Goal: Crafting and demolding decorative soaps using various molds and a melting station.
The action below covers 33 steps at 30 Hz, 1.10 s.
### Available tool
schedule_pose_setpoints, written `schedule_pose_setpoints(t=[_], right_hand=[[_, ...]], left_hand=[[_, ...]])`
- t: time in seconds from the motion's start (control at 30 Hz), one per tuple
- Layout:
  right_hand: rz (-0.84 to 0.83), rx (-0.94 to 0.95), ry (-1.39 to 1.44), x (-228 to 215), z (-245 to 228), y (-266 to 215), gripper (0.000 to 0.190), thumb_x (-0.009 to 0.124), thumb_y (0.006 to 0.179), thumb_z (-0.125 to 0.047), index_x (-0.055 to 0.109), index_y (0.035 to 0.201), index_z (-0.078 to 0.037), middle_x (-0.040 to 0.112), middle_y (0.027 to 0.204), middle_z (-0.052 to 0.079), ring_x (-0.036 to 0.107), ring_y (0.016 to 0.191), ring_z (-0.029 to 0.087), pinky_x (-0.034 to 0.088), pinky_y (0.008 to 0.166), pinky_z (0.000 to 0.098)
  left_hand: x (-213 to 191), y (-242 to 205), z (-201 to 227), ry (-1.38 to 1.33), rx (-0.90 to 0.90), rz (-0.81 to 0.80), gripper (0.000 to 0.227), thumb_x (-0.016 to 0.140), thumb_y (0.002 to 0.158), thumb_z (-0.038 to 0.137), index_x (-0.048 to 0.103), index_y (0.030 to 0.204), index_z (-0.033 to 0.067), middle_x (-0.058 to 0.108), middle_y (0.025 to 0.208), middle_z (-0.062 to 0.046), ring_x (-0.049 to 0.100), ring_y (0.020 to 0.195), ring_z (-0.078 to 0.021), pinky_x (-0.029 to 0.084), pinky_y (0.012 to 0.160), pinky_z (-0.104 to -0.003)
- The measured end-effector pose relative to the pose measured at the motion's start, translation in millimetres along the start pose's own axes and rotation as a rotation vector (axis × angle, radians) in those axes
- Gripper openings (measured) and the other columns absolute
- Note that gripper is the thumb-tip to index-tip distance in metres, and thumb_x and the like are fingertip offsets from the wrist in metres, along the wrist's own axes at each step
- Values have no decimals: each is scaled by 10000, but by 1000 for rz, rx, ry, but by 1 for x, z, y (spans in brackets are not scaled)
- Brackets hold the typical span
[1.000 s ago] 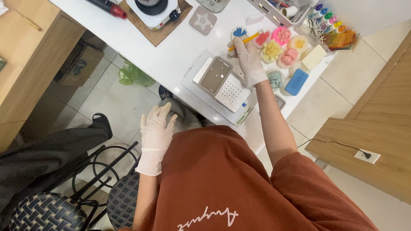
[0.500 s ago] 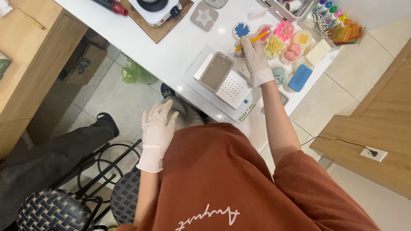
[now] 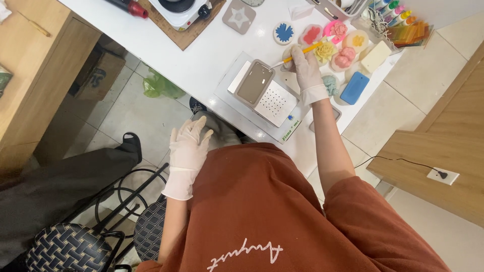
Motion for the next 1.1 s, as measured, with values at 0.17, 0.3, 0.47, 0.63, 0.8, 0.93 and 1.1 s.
schedule_pose_setpoints(t=[0.17,0.3,0.47,0.63,0.8,0.93,1.1], right_hand=[[-8,-6,47,-6,5,-5,354,529,1082,-367,644,1062,-33,636,876,18,639,786,113,612,754,309],[41,48,45,-12,10,-14,379,553,1071,-369,629,1063,2,657,823,61,687,748,159,627,759,329],[46,66,60,-12,5,-27,382,588,1065,-361,638,1048,17,678,825,72,688,753,157,627,765,320],[182,63,94,-19,9,-33,332,658,1040,-304,677,1056,27,717,857,71,680,738,127,603,711,295],[193,4,95,-10,-3,-41,304,645,1041,-270,717,1068,25,762,887,102,713,729,124,588,677,264],[242,35,142,-5,-16,-51,293,664,1027,-271,720,1017,17,761,831,113,688,672,131,559,624,259],[416,68,230,-13,-16,-62,270,692,1000,-287,714,982,-19,727,750,96,628,586,136,508,555,260]], left_hand=[[2,2,1,1,6,-28,454,686,952,257,610,1388,160,657,1269,-76,548,1292,-317,311,1158,-556],[3,3,3,-5,8,-36,451,682,951,263,605,1383,159,659,1268,-68,547,1283,-312,309,1145,-557],[3,6,4,4,15,-36,441,683,960,283,610,1379,165,657,1255,-67,550,1278,-307,317,1149,-552],[5,7,7,7,43,-37,432,679,963,282,620,1372,159,662,1249,-73,554,1271,-317,330,1139,-557],[7,9,9,37,81,-20,409,681,975,315,631,1350,158,674,1222,-76,586,1245,-315,366,1115,-560],[8,11,9,36,76,-20,405,683,971,310,637,1344,158,676,1223,-72,582,1244,-328,366,1105,-563],[4,14,12,6,96,-14,397,682,957,295,651,1325,148,683,1181,-59,585,1229,-328,365,1093,-558]])
Point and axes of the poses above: each hand's wrist, its own y-axis towards the middle knuckle, its own x-axis out of the palm, z = x × y, the point moved 7 cm from there along y, towards the middle knuckle
